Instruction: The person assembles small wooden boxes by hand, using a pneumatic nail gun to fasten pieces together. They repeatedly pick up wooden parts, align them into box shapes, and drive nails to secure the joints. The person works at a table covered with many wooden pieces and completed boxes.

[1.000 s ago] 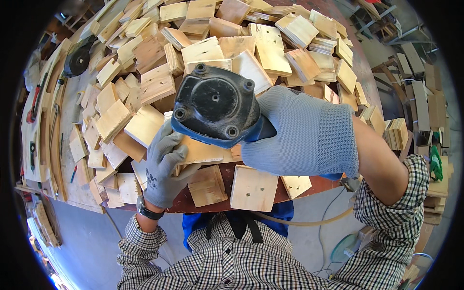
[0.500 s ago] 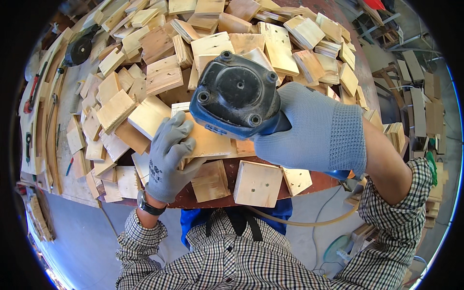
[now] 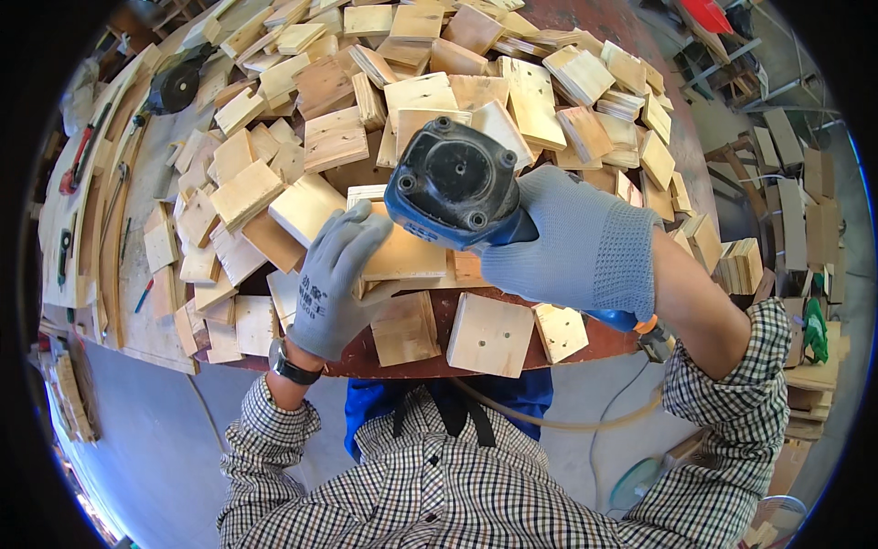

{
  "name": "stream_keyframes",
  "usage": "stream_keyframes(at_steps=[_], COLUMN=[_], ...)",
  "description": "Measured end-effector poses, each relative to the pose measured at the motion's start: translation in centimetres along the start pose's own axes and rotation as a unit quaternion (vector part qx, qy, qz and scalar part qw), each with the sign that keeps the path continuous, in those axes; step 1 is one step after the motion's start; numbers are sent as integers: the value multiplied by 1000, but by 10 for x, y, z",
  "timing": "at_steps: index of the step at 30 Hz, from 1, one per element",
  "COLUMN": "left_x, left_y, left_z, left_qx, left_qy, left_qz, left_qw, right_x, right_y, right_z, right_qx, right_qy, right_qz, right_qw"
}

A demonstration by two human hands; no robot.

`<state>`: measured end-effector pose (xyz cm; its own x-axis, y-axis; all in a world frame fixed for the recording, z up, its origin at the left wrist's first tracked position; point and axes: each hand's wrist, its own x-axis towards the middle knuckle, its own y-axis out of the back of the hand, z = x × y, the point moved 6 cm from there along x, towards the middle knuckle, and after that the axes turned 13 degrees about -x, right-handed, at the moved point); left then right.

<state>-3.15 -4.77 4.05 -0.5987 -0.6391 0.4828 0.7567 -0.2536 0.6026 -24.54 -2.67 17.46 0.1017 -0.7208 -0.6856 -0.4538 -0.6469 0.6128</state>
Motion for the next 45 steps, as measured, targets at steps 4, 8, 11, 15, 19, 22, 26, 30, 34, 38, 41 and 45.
stream_keyframes(at_steps=[4,8,11,15,19,22,26,30,34,38,41,45], left_x=[-1,-7,-5,-5,-10,-14,-11,-8,-1,22,35,39], left_y=[1,-1,-5,-5,-8,-10,-11,-8,4,-6,-4,-36], left_z=[-6,-15,-17,-14,-16,-18,-16,-18,-4,25,51,32], left_qx=[-49,-65,-69,-60,-73,-86,-92,-62,7,110,244,242], left_qy=[21,55,35,44,48,65,70,56,7,50,-31,4], left_qz=[20,-8,1,1,-5,-13,-5,-2,4,-138,-116,-130], left_qw=[998,996,997,997,996,994,993,997,1000,983,962,962], right_x=[-4,8,-3,10,6,6,-1,-8,-38,-101,-111,-76], right_y=[-8,-23,-21,-26,-27,-28,-23,-24,-23,-22,-29,-69], right_z=[-5,-12,-35,-27,-35,-40,-51,-42,-4,54,76,146], right_qx=[-42,-63,-114,-85,-121,-145,-146,-130,-29,123,86,-59], right_qy=[52,120,84,127,86,89,44,55,116,56,-26,-59], right_qz=[23,23,52,52,10,3,-11,27,154,371,396,433], right_qw=[998,990,989,987,989,985,988,990,981,919,914,897])
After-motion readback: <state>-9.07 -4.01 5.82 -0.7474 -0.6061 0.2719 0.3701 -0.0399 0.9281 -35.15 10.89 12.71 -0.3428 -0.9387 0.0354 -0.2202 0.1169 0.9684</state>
